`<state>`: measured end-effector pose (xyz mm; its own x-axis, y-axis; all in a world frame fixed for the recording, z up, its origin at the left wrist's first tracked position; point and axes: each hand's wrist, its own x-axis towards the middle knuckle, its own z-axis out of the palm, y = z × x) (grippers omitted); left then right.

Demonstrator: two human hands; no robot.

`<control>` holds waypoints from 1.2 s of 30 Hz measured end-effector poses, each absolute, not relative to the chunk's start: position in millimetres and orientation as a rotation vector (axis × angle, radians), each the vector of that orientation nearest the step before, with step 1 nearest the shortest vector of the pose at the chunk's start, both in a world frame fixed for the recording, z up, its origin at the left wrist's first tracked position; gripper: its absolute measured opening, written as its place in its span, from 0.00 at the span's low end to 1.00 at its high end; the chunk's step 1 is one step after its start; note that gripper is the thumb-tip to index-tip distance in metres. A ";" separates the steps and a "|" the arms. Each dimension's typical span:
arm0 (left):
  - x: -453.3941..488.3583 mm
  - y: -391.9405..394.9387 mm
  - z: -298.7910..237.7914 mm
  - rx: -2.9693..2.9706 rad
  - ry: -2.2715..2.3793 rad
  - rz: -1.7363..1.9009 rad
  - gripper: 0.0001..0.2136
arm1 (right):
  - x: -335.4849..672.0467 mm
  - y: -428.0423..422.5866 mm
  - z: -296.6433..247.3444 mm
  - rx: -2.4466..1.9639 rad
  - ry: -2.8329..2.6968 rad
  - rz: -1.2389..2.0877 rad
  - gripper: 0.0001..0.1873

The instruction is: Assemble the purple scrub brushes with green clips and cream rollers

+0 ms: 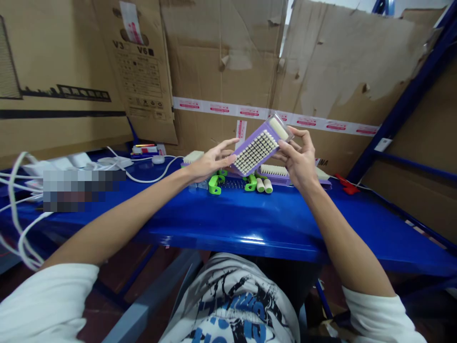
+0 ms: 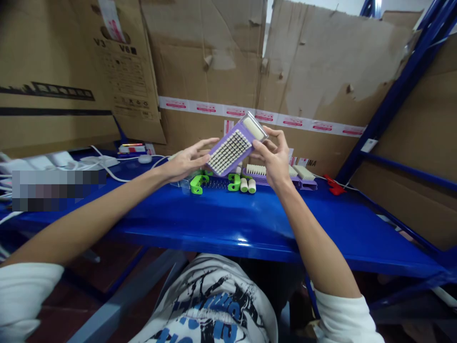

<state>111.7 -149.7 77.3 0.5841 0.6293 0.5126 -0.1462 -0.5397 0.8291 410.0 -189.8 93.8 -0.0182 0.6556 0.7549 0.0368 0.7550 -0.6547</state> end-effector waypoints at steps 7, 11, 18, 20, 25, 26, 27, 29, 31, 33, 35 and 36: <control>120.0 -164.7 75.7 1.962 0.401 1.123 0.34 | 417.4 -194.6 95.9 -0.573 -1.601 0.580 0.29; 128.3 -182.0 68.6 2.138 0.401 1.014 0.44 | 413.7 -212.1 101.4 -0.542 -1.646 0.704 0.25; 144.8 -181.0 37.4 2.418 0.503 1.103 0.50 | 408.5 -218.0 99.3 -0.543 -1.948 0.821 0.25; 143.7 -178.2 37.1 2.475 0.525 1.104 0.47 | 409.8 -213.1 97.7 -0.523 -1.938 0.821 0.24; 140.3 -177.0 44.9 2.579 0.334 1.360 0.25 | 417.5 -200.7 94.6 -0.515 -1.940 0.844 0.24; 141.0 -176.5 45.1 2.585 0.273 1.405 0.24 | 418.9 -199.7 94.3 -0.517 -1.944 0.839 0.24; 142.3 -175.9 44.5 2.582 0.212 1.433 0.25 | 419.9 -199.5 94.0 -0.519 -1.951 0.835 0.25; 145.9 -174.4 42.3 2.556 0.103 1.483 0.32 | 420.4 -201.4 93.6 -0.518 -1.986 0.852 0.26; 149.2 -173.8 40.3 2.544 0.056 1.526 0.42 | 418.4 -205.2 93.3 -0.502 -2.023 0.913 0.28; 150.9 -175.0 40.1 2.580 0.063 1.523 0.48 | 414.7 -208.8 92.6 -0.479 -2.053 0.976 0.32; 151.0 -177.7 41.4 2.625 0.083 1.499 0.48 | 410.3 -210.3 91.5 -0.468 -2.060 0.992 0.37; 150.8 -179.4 42.3 2.633 0.091 1.494 0.46 | 408.3 -210.3 91.0 -0.467 -2.065 0.988 0.39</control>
